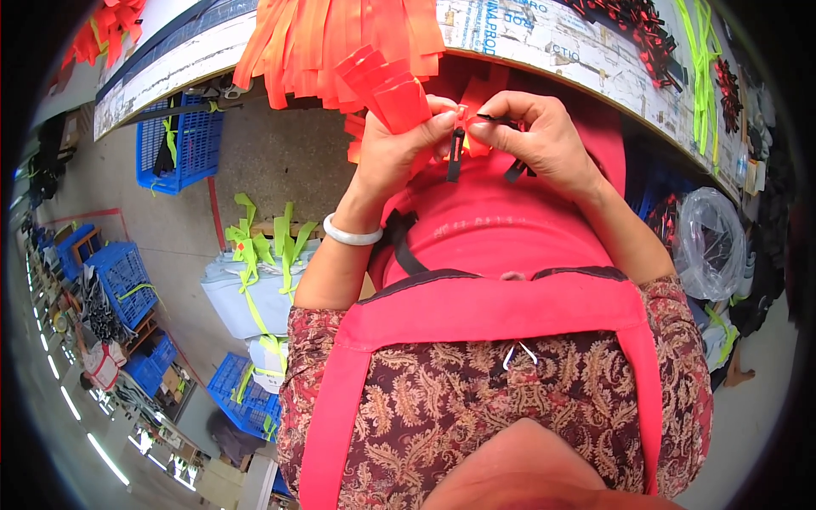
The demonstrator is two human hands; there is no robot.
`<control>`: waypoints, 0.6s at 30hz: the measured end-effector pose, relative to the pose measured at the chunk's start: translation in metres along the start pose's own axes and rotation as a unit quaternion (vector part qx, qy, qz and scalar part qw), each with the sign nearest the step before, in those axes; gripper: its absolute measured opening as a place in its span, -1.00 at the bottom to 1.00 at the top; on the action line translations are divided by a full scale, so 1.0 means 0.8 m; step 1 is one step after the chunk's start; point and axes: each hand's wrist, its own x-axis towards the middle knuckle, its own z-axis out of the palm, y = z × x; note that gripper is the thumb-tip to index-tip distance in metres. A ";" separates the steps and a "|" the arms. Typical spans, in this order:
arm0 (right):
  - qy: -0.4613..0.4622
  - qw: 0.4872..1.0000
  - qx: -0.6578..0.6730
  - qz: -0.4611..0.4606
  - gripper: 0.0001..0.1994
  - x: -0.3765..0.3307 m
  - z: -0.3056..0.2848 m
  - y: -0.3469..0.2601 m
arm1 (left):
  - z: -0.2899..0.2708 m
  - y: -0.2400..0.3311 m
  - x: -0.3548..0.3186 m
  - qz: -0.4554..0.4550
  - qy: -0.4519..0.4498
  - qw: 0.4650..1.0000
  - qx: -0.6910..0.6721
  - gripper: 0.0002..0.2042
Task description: Attaching small black plastic clips to the ends of orange fabric strips at a workbench.
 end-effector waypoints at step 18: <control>-0.007 0.999 0.025 0.032 -0.81 0.004 -0.002 0.005 | -0.010 0.005 0.003 -0.026 -0.017 0.998 0.059 -0.85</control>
